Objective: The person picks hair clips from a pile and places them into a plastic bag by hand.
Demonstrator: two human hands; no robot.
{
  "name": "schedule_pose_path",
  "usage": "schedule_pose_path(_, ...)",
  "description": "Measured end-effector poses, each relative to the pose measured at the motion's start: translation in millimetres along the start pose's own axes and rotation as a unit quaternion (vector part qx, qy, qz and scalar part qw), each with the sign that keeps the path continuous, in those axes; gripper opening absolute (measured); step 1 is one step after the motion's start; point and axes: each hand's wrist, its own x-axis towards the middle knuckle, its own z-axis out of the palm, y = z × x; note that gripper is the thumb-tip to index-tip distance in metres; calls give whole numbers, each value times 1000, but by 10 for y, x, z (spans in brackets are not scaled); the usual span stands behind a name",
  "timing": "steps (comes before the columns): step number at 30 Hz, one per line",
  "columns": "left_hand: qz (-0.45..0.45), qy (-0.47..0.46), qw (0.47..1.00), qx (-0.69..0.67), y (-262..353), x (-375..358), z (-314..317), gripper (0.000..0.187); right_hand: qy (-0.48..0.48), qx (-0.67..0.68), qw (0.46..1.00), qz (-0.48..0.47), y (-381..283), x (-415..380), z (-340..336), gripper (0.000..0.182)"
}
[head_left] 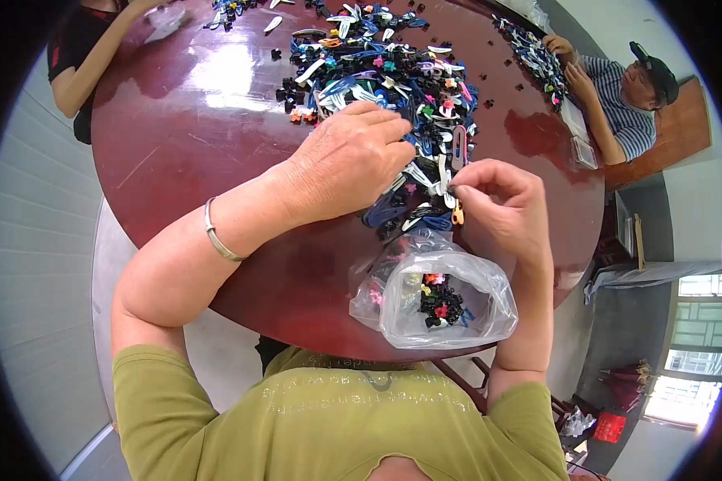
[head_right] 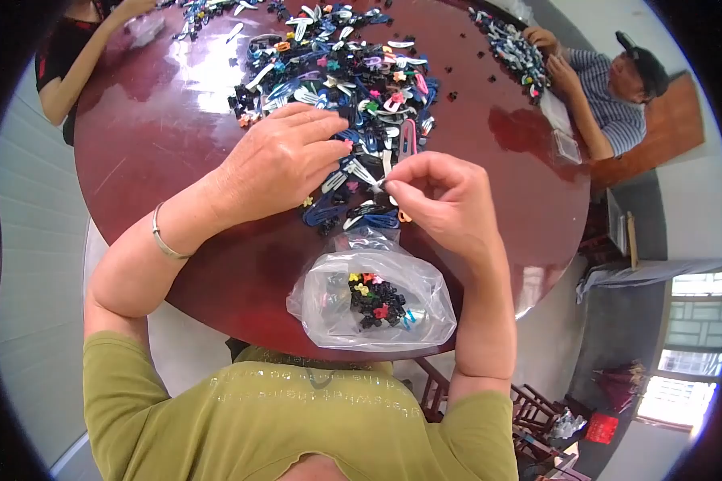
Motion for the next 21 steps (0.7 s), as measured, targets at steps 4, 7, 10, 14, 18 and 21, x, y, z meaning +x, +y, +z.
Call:
schedule_pose_path(4, 31, -47, 997, -48, 40, -3, -34, 8, -69, 137, 983, -103, -101, -153, -208, 11)
schedule_pose_path(7, 58, -58, 994, -73, 97, 9, -53, 9, -179, 193, 944, -198, -149, -213, -322, 18)
schedule_pose_path(10, 49, -77, 995, -51, 89, -14, -9, 8, -185, 102, 963, -169, -220, -206, -319, 19)
schedule_pose_path(14, 30, -96, 995, 10, 26, -37, 15, 9, -26, -59, 991, -115, 32, -46, -85, 11)
schedule_pose_path(18, 23, -66, 997, 14, 20, -37, -6, 9, -77, -150, 975, -148, 232, 87, 85, 11)
schedule_pose_path(21, 15, -57, 998, 1, 5, -16, -25, 7, -86, -182, 959, -200, 297, 119, 224, 16)
